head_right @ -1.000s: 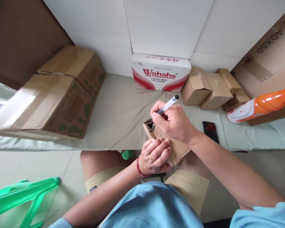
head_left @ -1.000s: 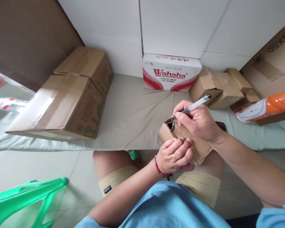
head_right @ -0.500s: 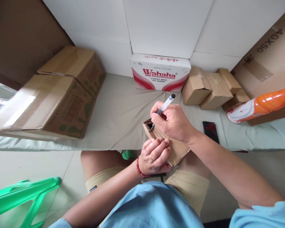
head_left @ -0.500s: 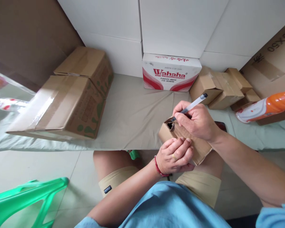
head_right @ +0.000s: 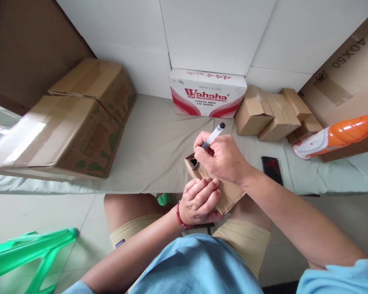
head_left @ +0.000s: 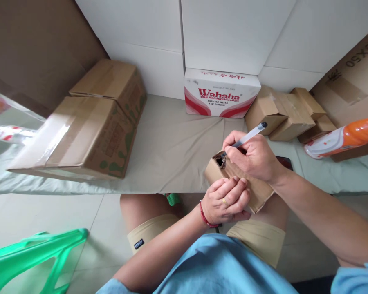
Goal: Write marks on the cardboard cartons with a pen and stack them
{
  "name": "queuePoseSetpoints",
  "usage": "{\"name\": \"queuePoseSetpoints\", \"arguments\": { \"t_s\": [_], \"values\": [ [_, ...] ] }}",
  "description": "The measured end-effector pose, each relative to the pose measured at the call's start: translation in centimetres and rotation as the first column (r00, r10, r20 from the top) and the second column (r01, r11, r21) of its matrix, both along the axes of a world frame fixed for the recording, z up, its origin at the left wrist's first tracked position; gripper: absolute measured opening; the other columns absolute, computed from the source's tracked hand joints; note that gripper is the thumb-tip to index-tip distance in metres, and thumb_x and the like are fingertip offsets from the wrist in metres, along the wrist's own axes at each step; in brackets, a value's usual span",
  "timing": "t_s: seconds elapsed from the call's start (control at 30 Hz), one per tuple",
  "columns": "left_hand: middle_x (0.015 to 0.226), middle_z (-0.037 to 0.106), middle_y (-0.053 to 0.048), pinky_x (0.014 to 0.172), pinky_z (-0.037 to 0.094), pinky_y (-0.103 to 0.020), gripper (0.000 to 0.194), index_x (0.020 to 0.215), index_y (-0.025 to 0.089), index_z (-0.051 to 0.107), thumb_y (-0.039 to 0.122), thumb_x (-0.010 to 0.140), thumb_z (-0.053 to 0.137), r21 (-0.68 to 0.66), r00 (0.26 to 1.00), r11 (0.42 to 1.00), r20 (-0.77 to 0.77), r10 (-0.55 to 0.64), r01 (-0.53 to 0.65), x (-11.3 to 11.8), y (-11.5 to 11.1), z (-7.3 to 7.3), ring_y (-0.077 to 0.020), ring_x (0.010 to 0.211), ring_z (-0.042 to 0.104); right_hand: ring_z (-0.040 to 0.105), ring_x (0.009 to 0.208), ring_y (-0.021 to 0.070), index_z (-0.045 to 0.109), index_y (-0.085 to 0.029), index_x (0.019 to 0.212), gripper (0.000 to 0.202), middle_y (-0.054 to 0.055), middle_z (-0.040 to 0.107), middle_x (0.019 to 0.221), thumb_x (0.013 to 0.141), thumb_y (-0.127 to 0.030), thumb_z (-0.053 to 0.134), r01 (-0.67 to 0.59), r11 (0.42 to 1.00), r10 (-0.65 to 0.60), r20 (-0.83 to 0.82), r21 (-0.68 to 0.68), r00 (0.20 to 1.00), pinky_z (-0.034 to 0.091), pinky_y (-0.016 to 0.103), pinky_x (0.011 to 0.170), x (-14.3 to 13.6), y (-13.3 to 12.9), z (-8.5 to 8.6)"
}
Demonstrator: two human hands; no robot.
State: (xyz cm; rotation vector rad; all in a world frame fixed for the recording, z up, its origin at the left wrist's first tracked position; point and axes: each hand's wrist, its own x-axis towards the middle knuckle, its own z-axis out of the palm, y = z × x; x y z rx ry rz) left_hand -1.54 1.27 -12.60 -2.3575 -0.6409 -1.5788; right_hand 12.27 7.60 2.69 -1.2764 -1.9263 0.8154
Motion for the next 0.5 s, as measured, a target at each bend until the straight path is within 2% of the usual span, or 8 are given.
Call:
{"name": "queuePoseSetpoints", "arguments": {
  "t_s": [0.23,0.4,0.5],
  "values": [
    [0.134,0.080,-0.012,0.124,0.043,-0.040,0.041,0.118,0.021,0.076,0.057,0.101,0.064,0.003,1.000,1.000,0.015,-0.007,0.007,0.08,0.11,0.15,-0.0261,0.138,0.066,0.040,0.047,0.0078,0.059,-0.022,0.074,0.014,-0.007,0.049,0.053,0.088,-0.021,0.062,0.051,0.998,-0.051,0.006,0.039,0.999,0.031,0.026,0.050,-0.01,-0.03,0.14],
    [0.127,0.082,-0.011,0.123,0.044,-0.038,0.044,0.117,0.019,0.076,0.052,0.110,0.047,0.029,0.999,1.000,0.053,-0.008,0.006,0.24,0.42,0.38,-0.0227,0.131,0.067,0.035,0.046,0.0074,0.057,-0.023,0.071,0.017,-0.008,0.046,0.052,0.086,-0.018,0.063,0.067,0.996,-0.066,-0.016,0.055,0.998,0.030,0.028,0.049,-0.06,0.04,-0.04],
    [0.127,0.082,-0.011,0.123,0.043,-0.038,0.045,0.117,0.019,0.077,0.051,0.110,0.047,0.026,0.999,1.000,0.047,-0.004,0.003,0.17,0.37,0.47,-0.0227,0.130,0.067,0.035,0.047,0.0079,0.056,-0.023,0.070,0.021,-0.007,0.046,0.052,0.086,-0.015,0.066,0.059,0.998,-0.058,-0.041,0.027,0.997,0.030,0.030,0.049,0.04,-0.18,0.13]
  ]
}}
